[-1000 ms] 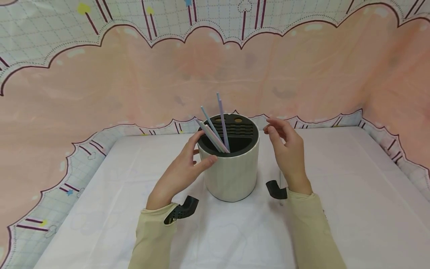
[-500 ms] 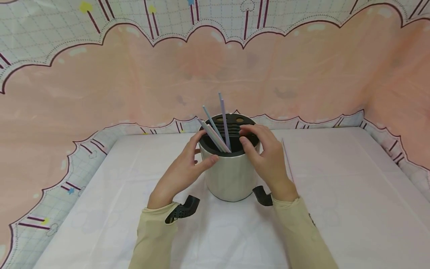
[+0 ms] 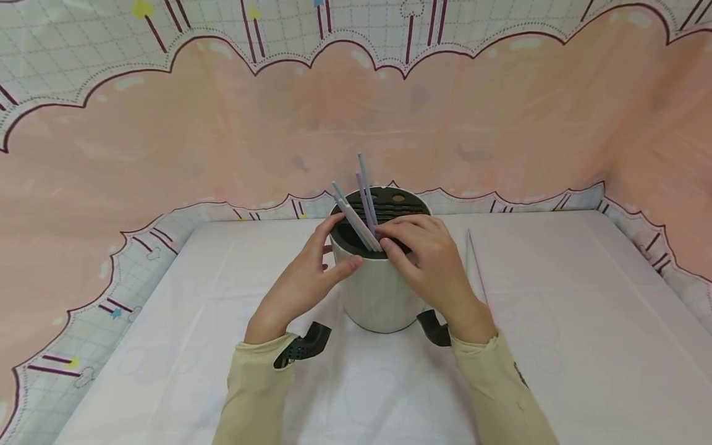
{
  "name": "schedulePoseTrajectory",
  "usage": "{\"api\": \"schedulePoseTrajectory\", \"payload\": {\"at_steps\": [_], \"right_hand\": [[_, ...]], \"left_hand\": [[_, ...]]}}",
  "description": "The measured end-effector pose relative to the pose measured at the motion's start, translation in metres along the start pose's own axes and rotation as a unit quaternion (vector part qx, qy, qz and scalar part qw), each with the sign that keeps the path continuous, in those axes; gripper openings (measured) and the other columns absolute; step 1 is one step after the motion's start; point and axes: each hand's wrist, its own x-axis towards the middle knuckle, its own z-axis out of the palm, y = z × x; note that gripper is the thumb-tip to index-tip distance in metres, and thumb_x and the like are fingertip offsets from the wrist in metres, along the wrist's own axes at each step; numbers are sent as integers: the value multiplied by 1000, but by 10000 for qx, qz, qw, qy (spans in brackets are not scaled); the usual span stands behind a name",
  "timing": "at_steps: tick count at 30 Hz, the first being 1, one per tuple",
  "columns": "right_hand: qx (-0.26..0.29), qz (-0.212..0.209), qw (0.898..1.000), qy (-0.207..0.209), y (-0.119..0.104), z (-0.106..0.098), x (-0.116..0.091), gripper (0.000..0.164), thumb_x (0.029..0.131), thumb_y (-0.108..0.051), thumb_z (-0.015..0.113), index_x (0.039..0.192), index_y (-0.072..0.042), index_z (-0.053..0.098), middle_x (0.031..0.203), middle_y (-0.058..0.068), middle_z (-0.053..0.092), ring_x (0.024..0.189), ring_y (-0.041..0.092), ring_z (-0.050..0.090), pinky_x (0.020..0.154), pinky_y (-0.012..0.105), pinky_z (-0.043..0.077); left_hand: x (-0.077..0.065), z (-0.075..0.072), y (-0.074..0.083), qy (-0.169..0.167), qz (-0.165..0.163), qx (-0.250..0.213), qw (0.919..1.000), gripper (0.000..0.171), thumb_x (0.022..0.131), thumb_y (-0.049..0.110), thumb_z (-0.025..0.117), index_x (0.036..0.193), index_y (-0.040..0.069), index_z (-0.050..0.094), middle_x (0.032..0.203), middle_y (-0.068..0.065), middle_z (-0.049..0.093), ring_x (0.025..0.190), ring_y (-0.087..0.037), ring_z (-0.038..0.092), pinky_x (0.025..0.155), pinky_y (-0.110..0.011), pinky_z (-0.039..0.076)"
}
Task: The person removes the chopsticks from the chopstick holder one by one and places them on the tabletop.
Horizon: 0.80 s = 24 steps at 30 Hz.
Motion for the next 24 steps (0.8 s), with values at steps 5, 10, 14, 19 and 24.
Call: {"api": "schedulePoseTrajectory", "payload": {"at_steps": [5,10,14,19,24], "right_hand": [[-159,-186,9992,-329,1,-3,1,20,83,-9,62,102,-8,67,95,2,65,92,17,57,94,41,30],[-141,-267,9971,-705,3,-9,2,23,83,-16,62,104,-7,65,97,2,65,93,17,58,97,43,26],[-105,-187,9973,-699,3,-10,2,15,81,-15,65,96,-10,66,92,-1,65,90,15,58,97,42,26],[-47,-27,9986,-521,2,-10,3,9,80,-10,66,89,-12,67,87,-4,63,91,16,55,94,37,31],[133,310,9993,-130,2,-14,2,13,81,-3,64,91,-9,67,87,-5,63,80,8,52,74,22,40]], "left_hand": [[1,0,-1,48,6,13,10000,73,68,78,44,130,59,10,139,15,23,115,-10,41,81,-46,42],[3,1,-1,71,21,20,10000,72,68,77,44,129,60,9,138,16,24,115,-10,41,80,-46,42],[3,0,0,49,24,44,10000,72,69,77,43,130,59,9,139,16,23,115,-11,41,80,-46,42],[3,0,0,3,-6,35,10000,73,69,77,43,130,59,8,140,15,22,115,-10,40,80,-45,42],[4,1,1,32,-13,75,10000,72,69,77,43,130,60,8,139,15,23,114,-10,41,80,-45,42]]}}
